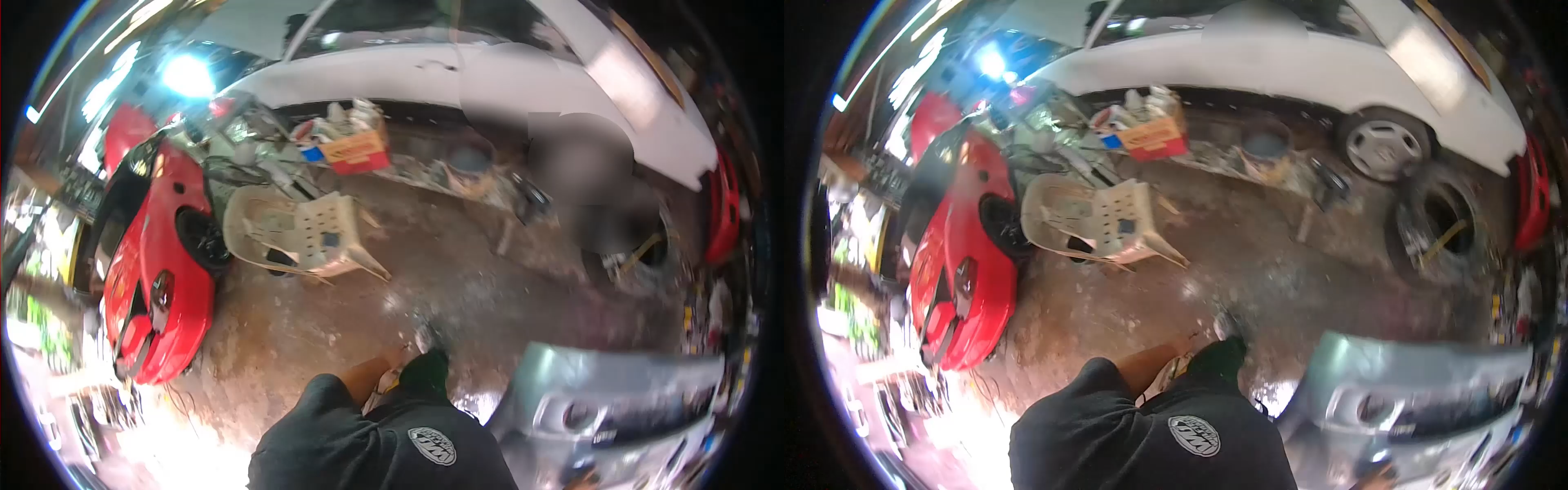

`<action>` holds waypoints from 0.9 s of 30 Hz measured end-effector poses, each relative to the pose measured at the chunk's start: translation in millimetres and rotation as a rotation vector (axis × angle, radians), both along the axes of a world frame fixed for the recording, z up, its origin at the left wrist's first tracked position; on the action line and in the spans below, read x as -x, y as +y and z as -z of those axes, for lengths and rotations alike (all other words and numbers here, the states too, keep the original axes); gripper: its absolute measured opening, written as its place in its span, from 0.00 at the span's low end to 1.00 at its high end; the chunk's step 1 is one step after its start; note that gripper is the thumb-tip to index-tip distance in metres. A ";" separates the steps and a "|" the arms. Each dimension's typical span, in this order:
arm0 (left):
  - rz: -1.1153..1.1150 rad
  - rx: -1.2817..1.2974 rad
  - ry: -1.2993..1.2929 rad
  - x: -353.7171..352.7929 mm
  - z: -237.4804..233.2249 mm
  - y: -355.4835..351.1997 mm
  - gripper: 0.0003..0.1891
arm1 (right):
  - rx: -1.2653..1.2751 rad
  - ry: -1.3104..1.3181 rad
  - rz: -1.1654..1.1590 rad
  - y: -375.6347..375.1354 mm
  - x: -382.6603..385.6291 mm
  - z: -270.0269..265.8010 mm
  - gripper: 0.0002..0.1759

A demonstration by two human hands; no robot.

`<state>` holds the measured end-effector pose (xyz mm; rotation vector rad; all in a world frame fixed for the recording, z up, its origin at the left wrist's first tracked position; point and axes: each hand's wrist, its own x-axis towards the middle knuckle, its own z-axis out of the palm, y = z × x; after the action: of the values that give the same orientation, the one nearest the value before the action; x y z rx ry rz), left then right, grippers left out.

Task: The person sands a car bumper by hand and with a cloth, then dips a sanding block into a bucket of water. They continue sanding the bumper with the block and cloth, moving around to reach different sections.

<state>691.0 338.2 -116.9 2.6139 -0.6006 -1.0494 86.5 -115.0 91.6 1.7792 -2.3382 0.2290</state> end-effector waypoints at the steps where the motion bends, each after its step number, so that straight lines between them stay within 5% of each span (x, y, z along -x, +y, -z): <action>1: -0.069 0.080 -0.003 -18.3 2.6 13.7 0.22 | -0.002 -0.079 -0.063 14.5 -40.7 2.9 0.41; 6: -0.107 0.052 0.002 -138.5 -38.8 21.3 0.24 | -0.450 -0.561 -0.348 71.8 -256.2 12.3 0.40; 10: -0.240 0.203 0.055 -213.5 -42.6 14.4 0.26 | -0.803 -0.903 -0.284 76.6 -362.2 4.9 0.39; 17: -0.449 0.179 0.121 -227.8 -46.2 9.6 0.27 | -0.924 -1.703 -0.131 -18.1 -375.6 -35.4 0.37; 19: -0.526 0.208 0.147 -206.1 -67.0 15.4 0.26 | -0.783 -1.864 -0.086 -25.6 -470.3 -68.2 0.29; 20: -0.547 0.247 0.155 -192.4 -81.6 18.5 0.25 | -1.200 -1.930 -0.285 -40.5 -507.6 -81.5 0.25; 22: -0.571 0.380 0.079 -177.1 -76.8 40.4 0.24 | -1.181 -1.903 -0.358 -33.7 -622.4 -107.8 0.19; 23: -0.605 0.425 0.005 -159.8 -43.1 55.9 0.24 | -1.403 -1.795 -0.469 -75.9 -653.6 -58.7 0.19; 27: -0.793 -0.013 0.278 -116.6 -51.7 98.2 0.25 | -1.190 -1.260 -0.949 -79.9 -862.8 -51.7 0.22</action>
<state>807.6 436.4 -65.2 2.2870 0.4755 -1.0788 949.2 -194.8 143.3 4.3050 -1.8674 0.0292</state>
